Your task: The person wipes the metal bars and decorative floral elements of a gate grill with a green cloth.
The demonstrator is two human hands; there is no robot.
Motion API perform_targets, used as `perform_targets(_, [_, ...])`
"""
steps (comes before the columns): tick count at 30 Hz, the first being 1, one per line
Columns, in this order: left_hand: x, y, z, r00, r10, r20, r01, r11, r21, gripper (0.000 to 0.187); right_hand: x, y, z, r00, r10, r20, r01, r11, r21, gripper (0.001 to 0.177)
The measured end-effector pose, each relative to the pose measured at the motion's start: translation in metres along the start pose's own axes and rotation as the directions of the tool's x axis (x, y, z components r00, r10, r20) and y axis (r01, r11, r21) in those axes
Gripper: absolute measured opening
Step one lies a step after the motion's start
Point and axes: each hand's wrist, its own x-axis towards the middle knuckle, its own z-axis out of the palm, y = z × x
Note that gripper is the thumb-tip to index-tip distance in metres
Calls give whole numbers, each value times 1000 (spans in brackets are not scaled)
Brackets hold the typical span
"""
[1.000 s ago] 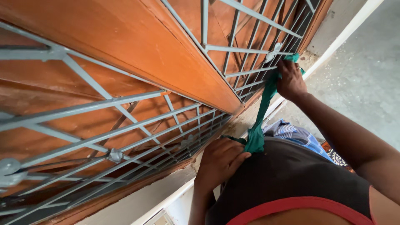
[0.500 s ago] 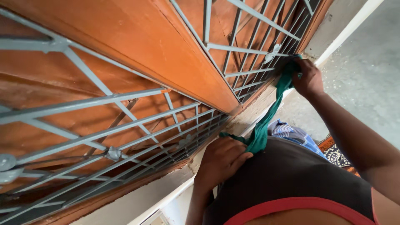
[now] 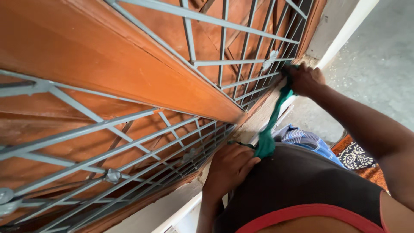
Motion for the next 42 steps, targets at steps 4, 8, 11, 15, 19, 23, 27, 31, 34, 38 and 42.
perform_targets(4, [5,0,6,999,51,-9,-51,998,43,20,6,-18,-9,995,85,58,-76,986,-151,84])
perform_targets(8, [6,2,5,999,33,18,-34,999,32,19,20,-34,7,986,143,84,-132,983,-124,104])
perform_targets(11, [0,3,2,1000,1,10,-1,1000,25,19,20,-31,13,991,109,77,-103,991,-83,110])
perform_targets(15, [-8,2,-1,999,-31,-33,32,999,28,20,-2,-38,5,990,84,116,-86,996,17,93])
perform_targets(19, [-14,-12,4,999,-45,-18,45,999,-20,19,3,-28,-7,995,89,41,-91,995,47,77])
perform_targets(23, [-12,-5,-1,1000,-11,-27,11,1000,1,19,0,-46,-2,997,70,-31,-69,997,30,66])
perform_targets(27, [-10,-6,-2,1000,-16,-24,16,1000,18,20,3,-28,-7,992,130,-6,-128,982,142,51])
perform_targets(31, [-4,-7,4,1000,21,-5,-21,999,32,18,13,3,16,992,-98,-79,111,978,178,59])
perform_targets(34, [2,-1,4,999,30,-15,-29,999,33,19,11,25,11,991,-90,99,61,963,261,64])
perform_targets(38, [8,-4,3,999,34,4,-35,999,9,19,6,49,1,990,-134,42,121,966,228,41])
perform_targets(42, [14,-4,6,999,32,29,-32,999,-8,18,9,49,10,965,-125,-232,208,901,381,57])
